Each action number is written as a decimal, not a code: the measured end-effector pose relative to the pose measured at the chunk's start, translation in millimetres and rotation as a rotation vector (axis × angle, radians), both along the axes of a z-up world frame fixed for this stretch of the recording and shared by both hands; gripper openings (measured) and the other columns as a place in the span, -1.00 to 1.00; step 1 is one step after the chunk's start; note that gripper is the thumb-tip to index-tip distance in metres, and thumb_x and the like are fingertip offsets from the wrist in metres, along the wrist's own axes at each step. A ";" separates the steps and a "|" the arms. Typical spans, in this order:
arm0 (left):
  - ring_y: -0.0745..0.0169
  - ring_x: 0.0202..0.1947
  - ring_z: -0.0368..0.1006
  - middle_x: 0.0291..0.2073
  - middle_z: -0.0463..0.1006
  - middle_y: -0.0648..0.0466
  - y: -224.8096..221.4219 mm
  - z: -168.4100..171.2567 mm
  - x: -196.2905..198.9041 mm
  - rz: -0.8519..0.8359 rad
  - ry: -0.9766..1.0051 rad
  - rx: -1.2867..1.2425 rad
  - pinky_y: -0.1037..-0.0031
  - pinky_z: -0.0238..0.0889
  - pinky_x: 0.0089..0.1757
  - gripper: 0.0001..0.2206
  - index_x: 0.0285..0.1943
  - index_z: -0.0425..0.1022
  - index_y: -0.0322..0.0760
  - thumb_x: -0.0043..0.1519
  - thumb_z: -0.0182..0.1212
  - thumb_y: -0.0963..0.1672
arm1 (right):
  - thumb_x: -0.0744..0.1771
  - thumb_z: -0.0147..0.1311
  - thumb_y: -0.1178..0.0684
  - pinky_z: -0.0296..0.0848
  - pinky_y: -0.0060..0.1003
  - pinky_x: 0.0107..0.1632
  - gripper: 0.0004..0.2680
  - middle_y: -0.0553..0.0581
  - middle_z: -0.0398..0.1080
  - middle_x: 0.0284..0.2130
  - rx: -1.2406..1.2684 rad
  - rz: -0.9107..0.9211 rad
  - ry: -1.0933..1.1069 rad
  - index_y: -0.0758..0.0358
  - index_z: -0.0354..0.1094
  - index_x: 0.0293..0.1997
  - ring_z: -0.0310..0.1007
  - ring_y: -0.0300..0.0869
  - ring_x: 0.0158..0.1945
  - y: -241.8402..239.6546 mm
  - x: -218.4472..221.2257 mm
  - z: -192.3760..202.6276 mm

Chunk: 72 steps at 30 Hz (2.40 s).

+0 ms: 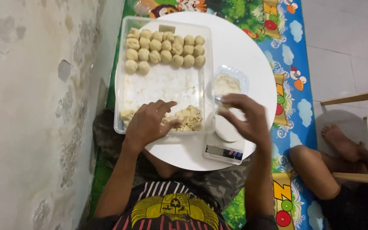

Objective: The person is portioning dough, weighing it on a digital scale, and rolling it into small balls before placing them in a storage tray.

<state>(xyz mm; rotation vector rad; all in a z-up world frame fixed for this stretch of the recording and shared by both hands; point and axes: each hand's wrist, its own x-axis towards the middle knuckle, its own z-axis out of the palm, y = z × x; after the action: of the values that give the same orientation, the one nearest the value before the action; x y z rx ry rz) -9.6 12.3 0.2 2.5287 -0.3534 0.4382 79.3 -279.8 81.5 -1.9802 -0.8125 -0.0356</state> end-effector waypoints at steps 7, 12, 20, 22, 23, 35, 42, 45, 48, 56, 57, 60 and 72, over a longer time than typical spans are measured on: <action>-0.45 0.02 0.52 0.05 0.56 -0.36 12.3 11.2 -2.2 -0.081 0.008 -0.309 -0.08 0.43 -0.02 -0.49 0.45 0.28 -0.46 0.25 0.01 -0.24 | 0.32 0.28 0.11 0.58 -0.07 0.04 -0.72 0.24 0.54 -0.14 0.233 0.108 0.103 0.26 0.45 0.14 0.57 0.00 -0.08 120.2 -23.1 -59.7; -0.18 -0.09 0.66 0.00 0.64 -0.21 17.4 13.5 -5.2 -0.055 0.245 -0.602 0.09 0.53 -0.07 -0.52 0.46 0.34 -0.31 0.31 0.18 -0.17 | 0.31 0.16 0.31 0.56 -0.11 0.13 -0.63 0.19 0.28 0.21 0.362 0.090 0.376 0.26 0.28 0.27 0.47 -0.04 0.09 129.2 -38.3 -43.0; -0.04 -0.32 0.66 -0.32 0.69 -0.06 1.8 25.0 -1.4 -0.071 0.172 -0.650 0.22 0.52 -0.20 -0.64 0.12 0.62 -0.12 0.30 0.00 -0.31 | 0.33 0.23 -0.03 0.52 -0.03 -0.10 -0.62 0.38 0.46 -0.12 0.138 0.131 0.384 0.30 0.35 0.25 0.49 0.05 -0.13 118.6 -30.2 -61.7; -0.05 -0.40 0.62 -0.43 0.66 -0.05 -7.1 19.3 0.2 -0.020 0.119 -0.639 0.22 0.49 -0.24 -0.66 -0.03 0.68 -0.13 0.28 -0.01 -0.32 | 0.35 0.15 -0.09 0.50 0.07 -0.14 -0.67 0.50 0.50 -0.21 0.061 0.131 0.320 0.36 0.44 0.14 0.53 0.16 -0.17 119.3 -27.4 -78.8; -0.11 -0.46 0.57 -0.51 0.59 -0.10 -12.6 14.9 0.1 0.025 0.112 -0.589 0.19 0.44 -0.30 -0.72 -0.14 0.64 -0.17 0.27 -0.01 -0.30 | 0.36 0.10 -0.13 0.49 0.00 -0.18 -0.71 0.41 0.50 -0.30 0.050 0.099 0.233 0.29 0.47 0.03 0.54 0.12 -0.24 117.2 -23.1 -93.6; 0.03 -0.43 0.50 -0.41 0.59 -0.18 -17.5 18.3 -1.5 0.119 0.501 -0.747 0.11 0.39 -0.27 -0.61 -0.12 0.56 -0.25 0.48 -0.12 0.04 | 0.39 -0.21 -0.07 0.47 0.15 -0.24 -0.73 0.44 0.47 -0.45 -0.169 -0.082 0.165 0.22 0.46 -0.12 0.51 0.34 -0.32 121.2 -39.8 -67.1; -0.43 0.22 0.43 0.12 0.57 -0.36 -27.1 82.1 -17.1 0.127 0.535 -0.794 -0.15 0.27 0.16 -0.46 0.17 0.53 -0.45 0.34 0.16 0.12 | 0.29 -0.11 0.19 0.45 0.36 -0.01 -0.63 0.49 0.50 -0.13 -0.223 0.011 0.168 0.26 0.29 0.27 0.48 0.46 -0.04 131.2 -56.1 -4.8; 0.12 -0.33 0.59 -0.26 0.64 -0.14 -22.8 61.1 -11.5 0.171 0.581 -0.848 0.27 0.55 -0.28 -0.69 0.17 0.53 -0.23 0.37 0.14 -0.01 | 0.27 0.19 0.16 0.51 0.00 -0.23 -0.52 0.25 0.46 -0.39 -0.061 0.044 0.082 0.10 0.27 0.38 0.49 0.10 -0.34 120.3 -38.3 -70.4; 0.14 -0.40 0.54 -0.32 0.55 -0.10 -14.9 44.3 -2.9 0.220 0.484 -0.870 0.32 0.53 -0.34 -0.74 0.16 0.50 -0.26 0.41 0.02 -0.08 | 0.27 0.27 0.11 0.46 -0.19 -0.31 -0.53 0.18 0.48 -0.37 0.081 0.087 0.140 0.16 0.31 0.36 0.40 -0.10 -0.41 118.2 -44.0 -56.5; -0.31 -0.31 0.55 -0.38 0.52 -0.23 -28.9 2.6 0.4 0.374 0.103 -0.629 0.06 0.45 -0.32 -0.86 -0.13 0.41 -0.28 0.30 -0.10 -0.22 | 0.30 0.22 0.13 0.40 -0.23 -0.38 -0.56 0.16 0.49 -0.40 0.112 0.039 0.198 0.16 0.30 0.38 0.37 -0.14 -0.46 116.4 -38.9 -71.3; -0.28 -0.37 0.55 -0.47 0.54 -0.18 -28.1 -4.6 2.6 0.390 0.058 -0.595 0.10 0.44 -0.36 -0.86 -0.29 0.44 -0.26 0.26 -0.06 -0.23 | 0.29 0.23 0.17 0.41 -0.23 -0.37 -0.55 0.16 0.49 -0.40 0.118 0.047 0.198 0.16 0.30 0.38 0.38 -0.14 -0.46 115.8 -38.3 -70.8; -0.19 -0.41 0.56 -0.52 0.54 -0.13 -26.6 -10.8 3.4 0.379 0.033 -0.586 0.10 0.45 -0.35 -0.85 -0.35 0.44 -0.22 0.19 -0.05 -0.25 | 0.28 0.20 0.21 0.41 -0.22 -0.38 -0.55 0.16 0.50 -0.40 0.110 0.051 0.197 0.18 0.31 0.36 0.38 -0.14 -0.46 116.8 -40.0 -69.7; -0.19 -0.02 0.29 0.17 0.15 -0.32 -17.9 32.2 -12.8 -0.130 0.246 -0.735 -0.13 0.23 0.00 -0.26 0.64 -0.31 -0.35 0.42 -0.32 0.16 | 0.31 0.20 0.07 0.40 -0.19 -0.39 -0.82 0.08 0.38 -0.57 0.033 -0.082 0.141 0.19 0.39 -0.02 0.36 -0.14 -0.53 121.5 -41.4 -81.2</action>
<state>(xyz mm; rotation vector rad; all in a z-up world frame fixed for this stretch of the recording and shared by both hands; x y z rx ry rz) -22.4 -5.6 32.4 1.8014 -0.2072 0.1556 37.8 -158.3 0.3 -1.9599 -0.6356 0.0415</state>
